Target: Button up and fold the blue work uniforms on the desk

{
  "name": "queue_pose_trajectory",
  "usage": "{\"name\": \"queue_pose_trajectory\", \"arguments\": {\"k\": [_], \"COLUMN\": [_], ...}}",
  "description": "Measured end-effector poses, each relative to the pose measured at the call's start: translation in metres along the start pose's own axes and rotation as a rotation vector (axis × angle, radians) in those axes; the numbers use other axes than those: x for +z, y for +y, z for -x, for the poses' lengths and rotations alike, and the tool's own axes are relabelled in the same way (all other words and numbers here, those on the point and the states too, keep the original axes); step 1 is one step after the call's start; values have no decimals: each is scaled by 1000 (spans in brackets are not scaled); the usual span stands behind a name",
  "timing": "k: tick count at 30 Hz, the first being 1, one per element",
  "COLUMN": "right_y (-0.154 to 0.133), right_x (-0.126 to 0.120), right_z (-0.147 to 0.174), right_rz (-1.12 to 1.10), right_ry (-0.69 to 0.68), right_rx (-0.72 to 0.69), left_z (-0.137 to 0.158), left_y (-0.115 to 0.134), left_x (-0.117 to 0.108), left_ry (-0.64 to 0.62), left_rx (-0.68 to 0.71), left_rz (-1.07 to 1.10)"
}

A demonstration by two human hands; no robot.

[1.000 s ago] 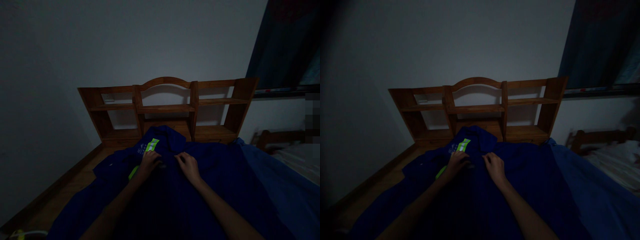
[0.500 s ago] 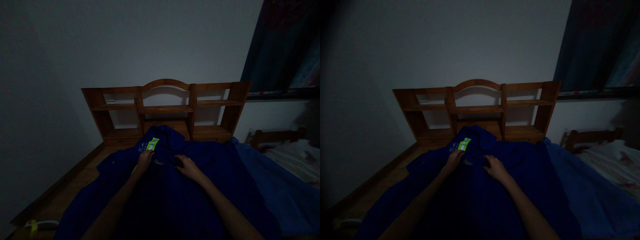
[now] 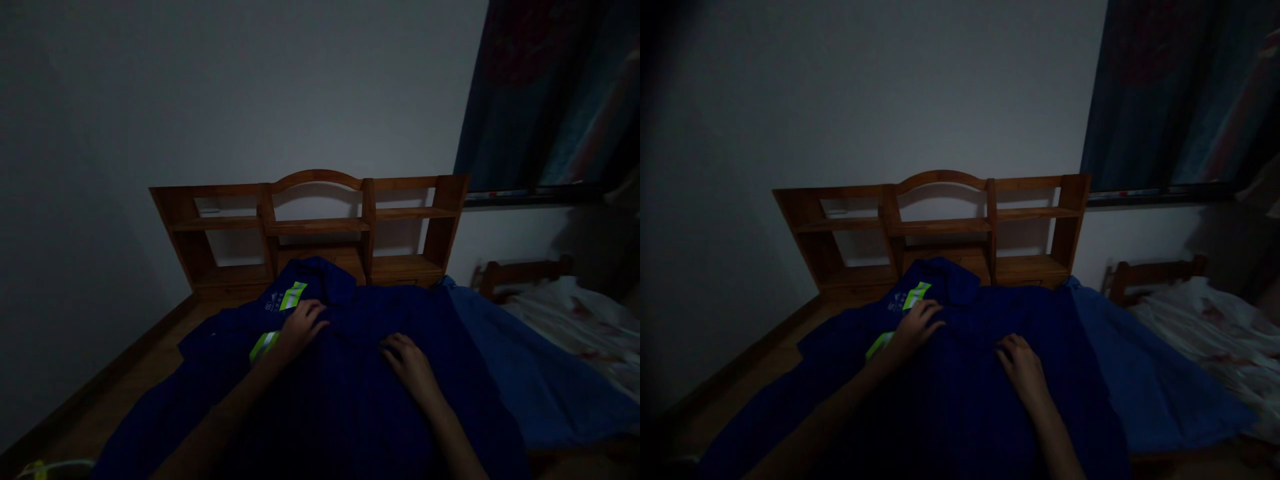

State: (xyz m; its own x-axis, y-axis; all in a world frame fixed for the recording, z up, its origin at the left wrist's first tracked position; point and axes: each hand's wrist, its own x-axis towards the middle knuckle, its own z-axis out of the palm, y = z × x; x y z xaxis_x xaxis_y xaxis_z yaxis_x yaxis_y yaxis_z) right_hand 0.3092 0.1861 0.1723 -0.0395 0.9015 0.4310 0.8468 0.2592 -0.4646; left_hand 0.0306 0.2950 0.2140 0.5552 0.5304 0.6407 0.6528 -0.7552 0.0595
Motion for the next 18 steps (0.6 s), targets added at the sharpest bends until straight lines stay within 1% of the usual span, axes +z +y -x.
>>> {"name": "queue_pose_trajectory", "arguments": {"k": [2, 3, 4, 5, 7, 11, 14, 18], "right_y": [-3, -4, -5, -6, -7, -6, -7, -6], "right_x": [0, -1, -1, -2, -2, -2, -2, -1], "right_z": [1, 2, 2, 3, 3, 2, 1, 2], "right_rz": [3, 11, 23, 35, 56, 56, 37, 7], "right_ry": [11, 19, 27, 33, 44, 51, 48, 42], "right_rx": [-8, -5, 2, 10, 32, 47, 45, 49], "left_z": [-11, -16, -20, -24, -29, -26, -22, -22], "left_y": [34, 49, 60, 69, 78, 74, 69, 67], "left_x": [1, 5, 9, 15, 28, 51, 55, 55], "left_ry": [-148, -209, -259, -293, -319, -289, -264, -253], "left_rx": [217, 300, 360, 392, 369, 237, 241, 258], "left_rz": [93, 122, 141, 159, 219, 423, 503, 495]}}
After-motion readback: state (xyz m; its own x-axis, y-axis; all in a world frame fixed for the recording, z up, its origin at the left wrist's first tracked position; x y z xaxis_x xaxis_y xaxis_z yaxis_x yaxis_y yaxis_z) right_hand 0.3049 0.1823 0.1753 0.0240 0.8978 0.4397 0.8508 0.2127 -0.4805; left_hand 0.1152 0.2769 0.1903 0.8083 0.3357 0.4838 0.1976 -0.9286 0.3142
